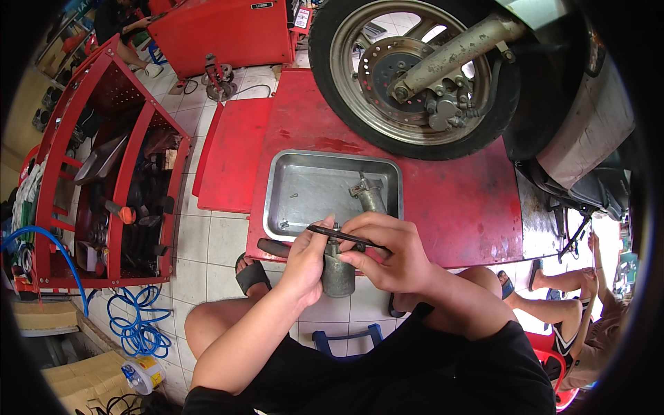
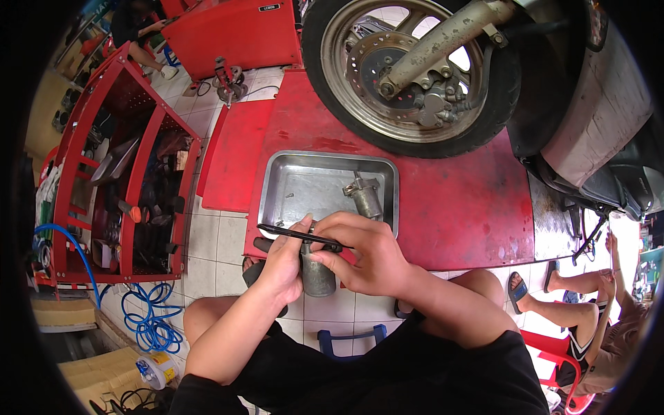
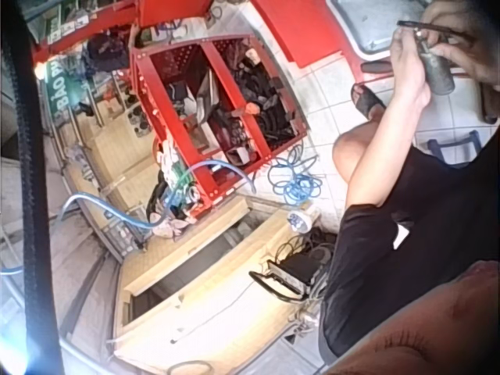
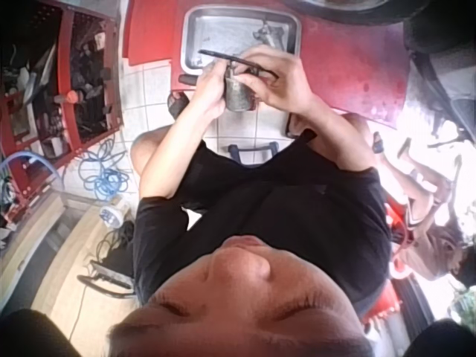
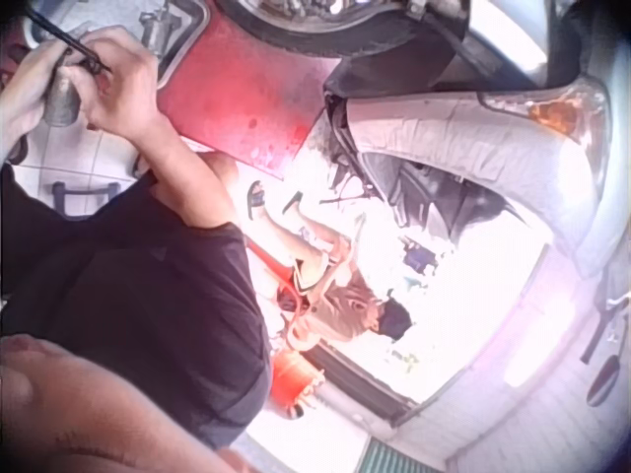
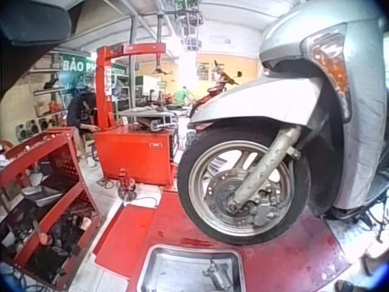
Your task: The person sits on a low stool in a workshop and uses a screwdriver to disassemble a cylindrical metal motorcycle part. They remove small components and place them into a metal tray while working over a red floor mat.
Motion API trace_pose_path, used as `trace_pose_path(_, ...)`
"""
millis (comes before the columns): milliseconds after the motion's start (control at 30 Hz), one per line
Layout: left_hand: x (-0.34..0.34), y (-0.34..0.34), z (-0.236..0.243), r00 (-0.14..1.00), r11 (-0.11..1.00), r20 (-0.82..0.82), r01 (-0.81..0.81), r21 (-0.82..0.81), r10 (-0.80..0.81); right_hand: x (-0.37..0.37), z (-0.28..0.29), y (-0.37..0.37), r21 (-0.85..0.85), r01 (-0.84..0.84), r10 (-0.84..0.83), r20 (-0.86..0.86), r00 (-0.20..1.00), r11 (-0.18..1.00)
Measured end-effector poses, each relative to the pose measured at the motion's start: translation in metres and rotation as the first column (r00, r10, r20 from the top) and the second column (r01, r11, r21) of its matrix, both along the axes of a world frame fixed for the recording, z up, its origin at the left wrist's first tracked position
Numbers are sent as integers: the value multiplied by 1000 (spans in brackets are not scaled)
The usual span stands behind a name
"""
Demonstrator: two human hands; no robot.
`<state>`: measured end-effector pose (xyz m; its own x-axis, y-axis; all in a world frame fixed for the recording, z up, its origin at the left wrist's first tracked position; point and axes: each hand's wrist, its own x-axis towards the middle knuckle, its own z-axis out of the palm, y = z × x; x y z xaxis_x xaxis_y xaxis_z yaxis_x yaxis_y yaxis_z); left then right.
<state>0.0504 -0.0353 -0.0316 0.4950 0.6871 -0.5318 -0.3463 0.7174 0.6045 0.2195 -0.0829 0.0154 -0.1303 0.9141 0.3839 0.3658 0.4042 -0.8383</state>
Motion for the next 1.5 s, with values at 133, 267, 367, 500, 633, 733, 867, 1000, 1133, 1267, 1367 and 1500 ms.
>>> trace_pose_path(133,1,1,-1,1000,1000,28,7,12,-7,-1,2,-2,-38,52,-50,48,998,998)
trace_pose_path(267,2,0,-2,1000,1000,6,-1,21,1,-5,0,-2,-7,87,-87,31,996,996)
trace_pose_path(367,3,1,3,1000,1000,-16,2,4,-2,-3,0,-1,18,40,-40,-9,999,999)
trace_pose_path(500,1,1,6,1000,1000,3,10,-23,-10,-2,-6,0,32,27,-27,14,1000,999)
trace_pose_path(633,0,0,3,1000,1000,-13,-2,-3,2,-3,-2,-1,-34,58,-57,43,997,998)
trace_pose_path(733,-1,1,5,1000,999,-16,24,23,-24,-4,-4,-1,-5,69,-68,32,997,998)
trace_pose_path(867,4,1,11,1000,1000,-2,-5,17,5,-5,-8,0,120,48,-49,5,999,992)
trace_pose_path(1000,3,1,4,1000,1000,-14,-20,8,20,-2,-12,0,72,34,-35,15,999,997)
trace_pose_path(1133,-3,1,1,1000,999,-5,22,45,-21,-3,-3,-2,-7,55,-55,33,998,998)
trace_pose_path(1267,-1,1,5,1000,999,20,15,29,-15,-9,1,-3,55,79,-77,-28,997,995)
trace_pose_path(1367,0,1,12,1000,1000,20,1,-14,-1,-5,-7,-2,93,46,-42,-42,998,995)
trace_pose_path(1500,-1,1,4,999,1000,32,-3,-2,3,-5,-4,-3,46,79,-80,10,997,996)
